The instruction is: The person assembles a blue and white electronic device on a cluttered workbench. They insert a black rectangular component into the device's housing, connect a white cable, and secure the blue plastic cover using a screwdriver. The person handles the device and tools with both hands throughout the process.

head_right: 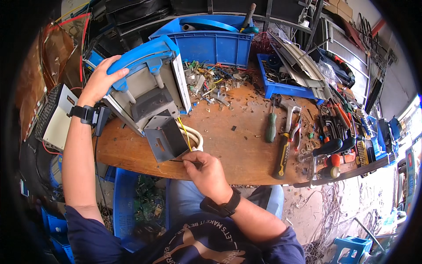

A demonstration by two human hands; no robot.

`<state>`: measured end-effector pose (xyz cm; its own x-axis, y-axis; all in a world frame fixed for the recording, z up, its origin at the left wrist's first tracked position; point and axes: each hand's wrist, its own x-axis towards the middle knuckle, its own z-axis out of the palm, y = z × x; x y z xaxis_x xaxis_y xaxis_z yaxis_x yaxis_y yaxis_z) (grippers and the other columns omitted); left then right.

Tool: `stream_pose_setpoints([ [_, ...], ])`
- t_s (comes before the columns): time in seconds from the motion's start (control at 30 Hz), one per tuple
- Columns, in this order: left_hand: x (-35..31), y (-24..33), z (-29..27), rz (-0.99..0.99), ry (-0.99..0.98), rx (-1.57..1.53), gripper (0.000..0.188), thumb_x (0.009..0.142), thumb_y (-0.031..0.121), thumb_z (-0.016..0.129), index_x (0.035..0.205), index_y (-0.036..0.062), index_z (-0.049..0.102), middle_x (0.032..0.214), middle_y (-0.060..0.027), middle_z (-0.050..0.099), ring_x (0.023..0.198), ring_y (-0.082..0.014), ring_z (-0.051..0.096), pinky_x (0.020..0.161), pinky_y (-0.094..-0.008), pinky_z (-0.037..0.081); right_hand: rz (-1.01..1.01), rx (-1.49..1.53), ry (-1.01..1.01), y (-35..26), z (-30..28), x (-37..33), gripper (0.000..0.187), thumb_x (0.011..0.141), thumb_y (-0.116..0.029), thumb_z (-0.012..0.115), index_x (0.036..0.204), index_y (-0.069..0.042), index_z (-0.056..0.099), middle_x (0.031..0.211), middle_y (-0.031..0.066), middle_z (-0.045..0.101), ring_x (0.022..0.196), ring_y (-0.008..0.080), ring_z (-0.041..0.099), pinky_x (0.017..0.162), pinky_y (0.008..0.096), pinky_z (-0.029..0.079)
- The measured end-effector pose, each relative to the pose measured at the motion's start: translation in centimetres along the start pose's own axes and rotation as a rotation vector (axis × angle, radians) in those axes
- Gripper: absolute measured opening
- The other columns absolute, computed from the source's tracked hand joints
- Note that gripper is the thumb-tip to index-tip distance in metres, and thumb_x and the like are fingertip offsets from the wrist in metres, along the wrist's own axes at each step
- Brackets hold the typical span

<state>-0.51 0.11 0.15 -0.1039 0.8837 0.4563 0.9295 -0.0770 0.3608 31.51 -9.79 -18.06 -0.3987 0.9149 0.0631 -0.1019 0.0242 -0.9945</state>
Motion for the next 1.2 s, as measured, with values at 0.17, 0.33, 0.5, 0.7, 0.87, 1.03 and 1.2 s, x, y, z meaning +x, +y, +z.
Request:
stream_pose_setpoints([
  [0.17,-0.1,-0.1,0.0,0.073,0.057,-0.05,0.071,0.081,0.046,0.076,0.13,-0.0026,0.058,0.129,-0.0207,0.058,0.119,-0.032,0.057,0.102,-0.0379,0.044,0.057,-0.07,0.041,0.0,-0.3,-0.2,0.013,0.097,-0.002,0.057,0.108,0.004,0.063,0.088,0.0077,0.07,0.075,0.01,0.066,0.062,0.0223,0.054],
  [0.33,-0.4,-0.2,-0.1,0.12,0.122,-0.12,0.061,0.084,0.039,0.075,0.124,-0.0037,0.061,0.126,-0.019,0.059,0.118,-0.0314,0.057,0.104,-0.0382,0.043,0.047,0.049,0.015,-1.4,-1.0,-1.2,0.017,0.099,-0.003,0.054,0.112,0.003,0.063,0.087,0.0069,0.07,0.077,0.0104,0.066,0.065,0.0217,0.055],
  [0.5,-0.9,-0.1,-0.2,0.158,0.196,-0.077,0.057,0.084,0.04,0.075,0.122,-0.0014,0.063,0.127,-0.0192,0.059,0.121,-0.0316,0.055,0.105,-0.0383,0.041,0.151,0.189,-0.02,-2.5,-1.7,-1.5,0.019,0.1,-0.006,0.053,0.112,0.002,0.066,0.084,0.0051,0.067,0.071,0.0095,0.063,0.064,0.0227,0.054],
  [0.7,-4.1,1.5,-1.5,0.212,0.589,-0.071,0.041,0.086,0.028,0.075,0.114,-0.001,0.066,0.114,-0.0162,0.067,0.108,-0.0284,0.062,0.099,-0.0371,0.044,0.109,0.306,0.024,-2.3,-1.2,-0.9,0.018,0.099,-0.008,0.055,0.11,0.004,0.064,0.086,0.0063,0.068,0.07,0.0094,0.062,0.06,0.0222,0.051],
  [0.87,-14.4,5.5,1.9,-0.011,0.455,-0.73,0.019,0.094,0.018,0.067,0.099,0.0,0.068,0.086,-0.0018,0.064,0.073,-0.007,0.052,0.067,-0.0215,0.042,0.145,0.41,0.024,-2.7,-1.5,-0.4,0.019,0.102,-0.007,0.05,0.114,0.004,0.059,0.091,0.0098,0.07,0.071,0.0142,0.067,0.061,0.0248,0.055],
  [1.03,-22.5,9.6,7.5,-0.16,0.226,-0.943,0.009,0.093,0.007,0.068,0.095,-0.0015,0.069,0.078,0.0018,0.061,0.066,-0.0036,0.049,0.057,-0.0191,0.038,0.185,0.471,-0.02,-3.3,-1.0,-0.5,0.013,0.101,-0.008,0.05,0.109,0.001,0.055,0.089,0.0112,0.07,0.066,0.014,0.066,0.057,0.0234,0.054],
  [1.2,-22.7,11.6,6.8,-0.315,0.109,-0.928,0.022,0.098,0.018,0.061,0.101,-0.0028,0.068,0.066,0.0012,0.054,0.059,-0.006,0.046,0.054,-0.0212,0.034,0.157,0.529,-0.131,-4.3,1.5,-1.0,0.014,0.102,-0.011,0.053,0.11,0.0,0.053,0.091,0.0128,0.071,0.067,0.0146,0.067,0.056,0.0232,0.053],
])
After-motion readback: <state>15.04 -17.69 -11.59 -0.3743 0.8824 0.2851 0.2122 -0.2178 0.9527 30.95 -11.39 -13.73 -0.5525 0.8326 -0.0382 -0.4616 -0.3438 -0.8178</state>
